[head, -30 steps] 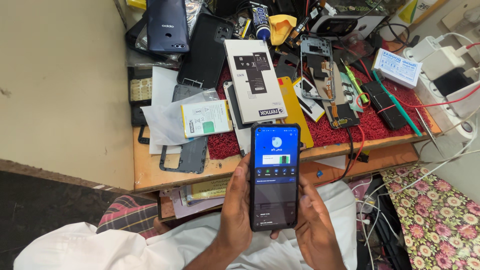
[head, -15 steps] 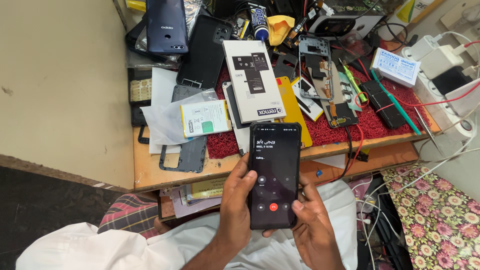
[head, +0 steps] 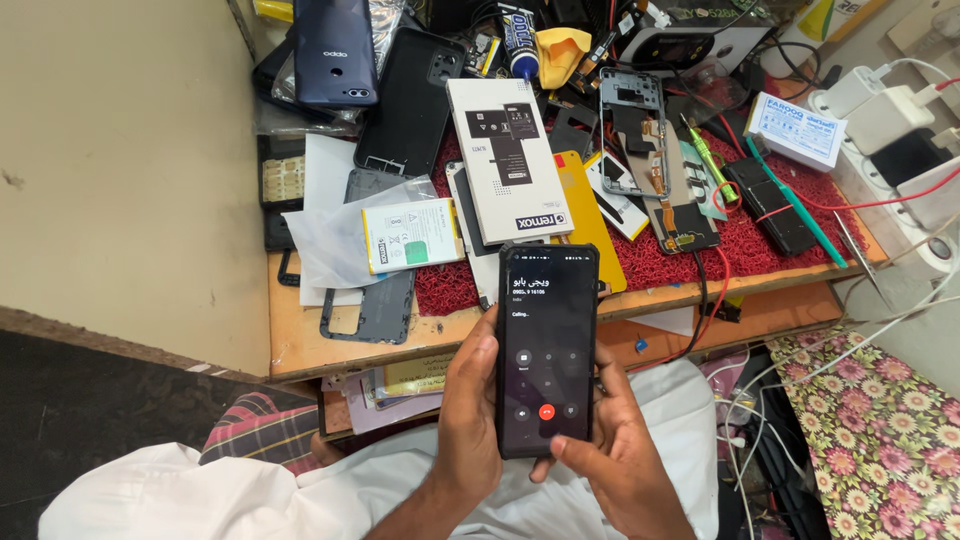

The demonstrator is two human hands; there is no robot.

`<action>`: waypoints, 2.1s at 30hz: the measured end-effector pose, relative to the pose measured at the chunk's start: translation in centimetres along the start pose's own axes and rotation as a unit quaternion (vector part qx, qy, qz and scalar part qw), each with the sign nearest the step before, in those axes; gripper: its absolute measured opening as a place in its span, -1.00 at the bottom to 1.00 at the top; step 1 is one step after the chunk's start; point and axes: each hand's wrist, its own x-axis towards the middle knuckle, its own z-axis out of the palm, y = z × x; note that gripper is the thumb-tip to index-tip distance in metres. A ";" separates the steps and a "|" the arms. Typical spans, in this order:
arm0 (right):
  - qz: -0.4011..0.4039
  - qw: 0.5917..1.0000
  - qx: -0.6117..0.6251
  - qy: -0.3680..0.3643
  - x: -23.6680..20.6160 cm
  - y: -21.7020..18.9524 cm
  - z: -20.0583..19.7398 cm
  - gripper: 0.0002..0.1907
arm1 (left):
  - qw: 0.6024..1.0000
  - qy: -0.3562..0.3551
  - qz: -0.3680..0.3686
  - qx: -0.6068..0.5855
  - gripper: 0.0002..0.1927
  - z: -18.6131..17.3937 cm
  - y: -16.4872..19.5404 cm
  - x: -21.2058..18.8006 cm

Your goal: The person prepares a smartphone for battery replacement by applying adhesive to the phone's back housing. They then peel the protective film from a new battery and place it into the housing. The person also briefly handles a phone during an incoming call.

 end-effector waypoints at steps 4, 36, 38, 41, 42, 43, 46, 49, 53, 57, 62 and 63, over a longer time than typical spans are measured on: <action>0.001 0.998 0.047 -0.029 0.1 -0.4 0.1 0.07 | 1.000 -0.013 -0.004 -0.008 -0.37 0.0 0.0 0.0; -0.143 0.975 0.058 0.159 5.2 -4.0 -10.9 -0.28 | 0.881 -0.051 0.014 0.470 -0.64 -1.3 5.8 2.7; -0.152 0.971 0.032 0.183 6.6 -5.8 -13.6 -0.27 | 0.843 -0.029 0.081 0.532 -0.67 -1.6 6.8 3.0; -0.177 0.962 -0.050 0.204 9.5 -9.4 -18.2 -0.23 | 0.780 -0.002 0.173 0.601 -0.70 -1.7 7.7 3.6; -0.183 0.959 -0.064 0.208 10.6 -10.6 -19.7 -0.23 | 0.758 0.008 0.201 0.620 -0.71 -1.7 7.9 3.7; -0.188 0.956 -0.078 0.212 11.8 -11.6 -21.0 -0.23 | 0.750 0.016 0.204 0.628 -0.71 -1.6 7.9 3.9; -0.170 0.941 -0.156 0.248 15.3 -12.8 -23.8 -0.22 | 0.727 0.031 0.218 0.651 -0.73 -1.5 7.9 4.5; -0.189 0.887 -0.291 0.303 17.4 -13.0 -24.6 -0.25 | 0.701 0.032 0.248 0.668 -0.76 -1.4 7.5 5.1; -0.097 0.706 -0.598 0.366 17.7 -13.6 -22.9 -0.32 | 0.678 0.037 0.265 0.684 -0.78 -1.4 7.4 5.8; -0.137 0.615 -0.674 0.384 16.7 -15.2 -20.0 -0.46 | 0.667 0.020 0.289 0.687 -0.81 -1.3 7.5 6.2; -0.194 0.653 -0.634 0.365 13.5 -16.9 -17.6 -0.64 | 0.653 0.024 0.309 0.692 -0.82 -1.3 8.0 6.0; -0.195 0.670 -0.620 0.359 12.6 -16.7 -17.1 -0.68 | 0.653 0.027 0.313 0.689 -0.82 -1.5 8.2 6.0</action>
